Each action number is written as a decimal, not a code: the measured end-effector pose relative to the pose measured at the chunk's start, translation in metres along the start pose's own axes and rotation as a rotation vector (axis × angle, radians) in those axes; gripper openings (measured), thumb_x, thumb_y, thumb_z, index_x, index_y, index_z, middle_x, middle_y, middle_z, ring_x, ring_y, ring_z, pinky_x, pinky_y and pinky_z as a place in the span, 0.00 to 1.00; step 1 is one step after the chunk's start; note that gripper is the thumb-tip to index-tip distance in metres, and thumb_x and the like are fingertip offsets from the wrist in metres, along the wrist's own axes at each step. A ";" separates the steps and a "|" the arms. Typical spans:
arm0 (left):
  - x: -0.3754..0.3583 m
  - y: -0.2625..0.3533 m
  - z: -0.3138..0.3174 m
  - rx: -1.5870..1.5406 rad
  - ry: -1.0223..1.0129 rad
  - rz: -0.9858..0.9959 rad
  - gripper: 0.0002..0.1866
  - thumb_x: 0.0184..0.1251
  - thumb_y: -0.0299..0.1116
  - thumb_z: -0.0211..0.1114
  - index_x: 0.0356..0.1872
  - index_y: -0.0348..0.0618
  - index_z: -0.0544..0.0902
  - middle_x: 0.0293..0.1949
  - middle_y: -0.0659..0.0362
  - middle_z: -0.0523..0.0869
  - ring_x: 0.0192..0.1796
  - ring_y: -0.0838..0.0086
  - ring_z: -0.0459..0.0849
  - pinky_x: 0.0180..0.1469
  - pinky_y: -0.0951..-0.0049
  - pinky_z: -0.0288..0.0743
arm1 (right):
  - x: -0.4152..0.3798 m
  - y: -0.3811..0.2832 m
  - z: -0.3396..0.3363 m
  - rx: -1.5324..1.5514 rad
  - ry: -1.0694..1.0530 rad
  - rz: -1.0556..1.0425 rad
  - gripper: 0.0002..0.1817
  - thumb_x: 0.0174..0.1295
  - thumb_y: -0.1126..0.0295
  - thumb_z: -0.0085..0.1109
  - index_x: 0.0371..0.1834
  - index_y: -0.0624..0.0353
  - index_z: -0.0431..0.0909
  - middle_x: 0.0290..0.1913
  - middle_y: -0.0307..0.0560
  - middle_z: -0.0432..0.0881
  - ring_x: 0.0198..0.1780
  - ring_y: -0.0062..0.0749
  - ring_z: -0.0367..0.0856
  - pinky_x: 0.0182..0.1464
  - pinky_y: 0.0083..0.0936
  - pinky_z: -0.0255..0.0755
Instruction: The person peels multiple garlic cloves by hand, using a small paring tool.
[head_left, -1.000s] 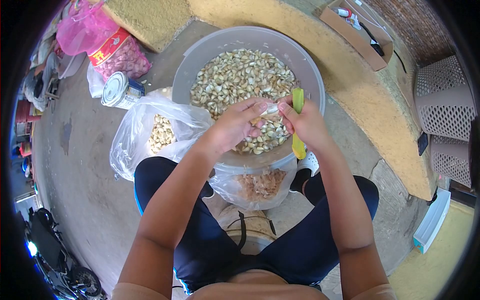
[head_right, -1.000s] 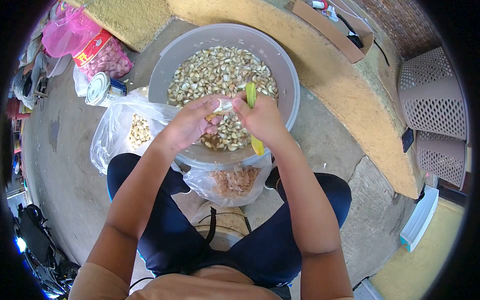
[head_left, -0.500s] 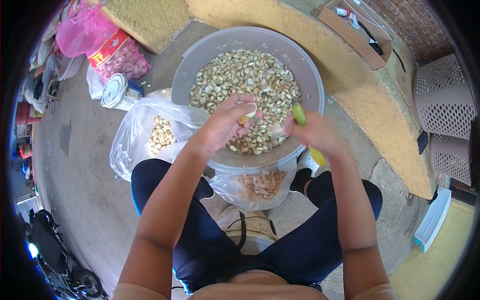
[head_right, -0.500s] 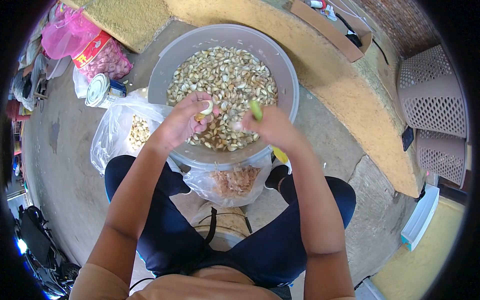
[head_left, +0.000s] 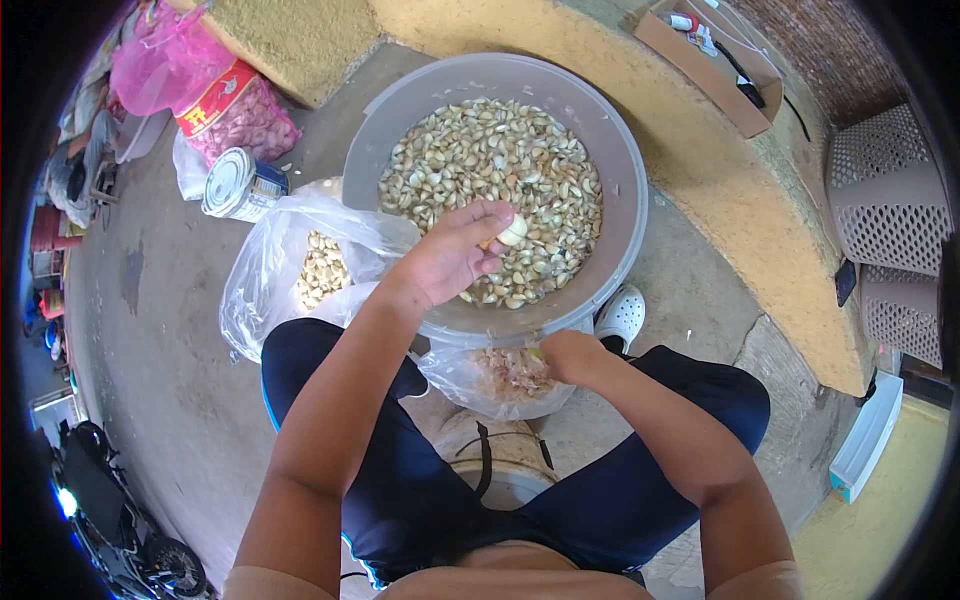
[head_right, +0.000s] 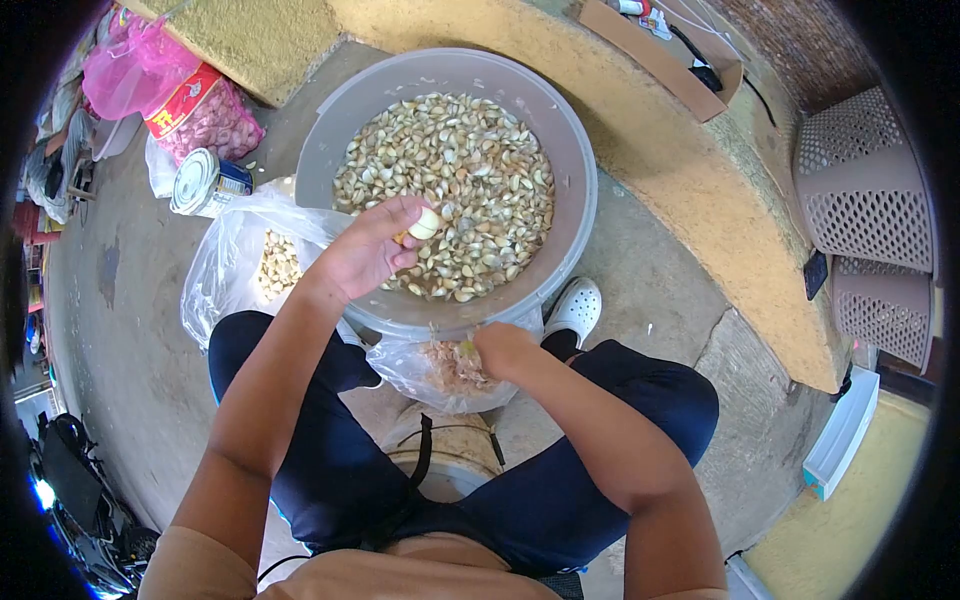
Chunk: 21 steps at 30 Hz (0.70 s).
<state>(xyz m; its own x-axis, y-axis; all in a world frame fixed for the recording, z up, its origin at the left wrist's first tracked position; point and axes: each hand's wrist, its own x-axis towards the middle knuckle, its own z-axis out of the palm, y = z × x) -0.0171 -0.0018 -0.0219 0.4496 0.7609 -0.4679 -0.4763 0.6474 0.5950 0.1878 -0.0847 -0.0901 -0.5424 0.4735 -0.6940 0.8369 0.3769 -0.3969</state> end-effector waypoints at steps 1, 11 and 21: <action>0.000 0.000 0.000 -0.004 0.003 0.001 0.10 0.62 0.34 0.59 0.40 0.41 0.75 0.31 0.66 0.74 0.27 0.86 0.66 0.24 0.84 0.59 | 0.002 0.000 -0.003 0.090 0.095 0.027 0.11 0.48 0.70 0.55 0.31 0.65 0.78 0.30 0.60 0.79 0.34 0.54 0.79 0.37 0.41 0.73; -0.002 -0.010 0.010 -0.034 -0.039 -0.074 0.10 0.64 0.38 0.57 0.40 0.44 0.73 0.29 0.68 0.72 0.27 0.88 0.66 0.23 0.87 0.59 | -0.008 -0.029 -0.102 0.946 1.022 -0.188 0.12 0.52 0.67 0.61 0.34 0.65 0.78 0.31 0.50 0.78 0.32 0.37 0.78 0.35 0.28 0.69; 0.002 -0.018 0.011 -0.057 0.023 -0.024 0.08 0.63 0.32 0.58 0.39 0.42 0.72 0.32 0.66 0.73 0.28 0.84 0.67 0.25 0.85 0.60 | -0.002 -0.033 -0.101 0.528 1.304 -0.175 0.07 0.51 0.73 0.60 0.28 0.66 0.74 0.29 0.52 0.75 0.30 0.47 0.76 0.31 0.33 0.69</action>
<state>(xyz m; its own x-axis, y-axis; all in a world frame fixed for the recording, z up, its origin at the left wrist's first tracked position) 0.0009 -0.0128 -0.0263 0.4444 0.7454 -0.4968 -0.5081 0.6665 0.5455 0.1540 -0.0177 -0.0150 -0.0756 0.9460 0.3152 0.5244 0.3066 -0.7944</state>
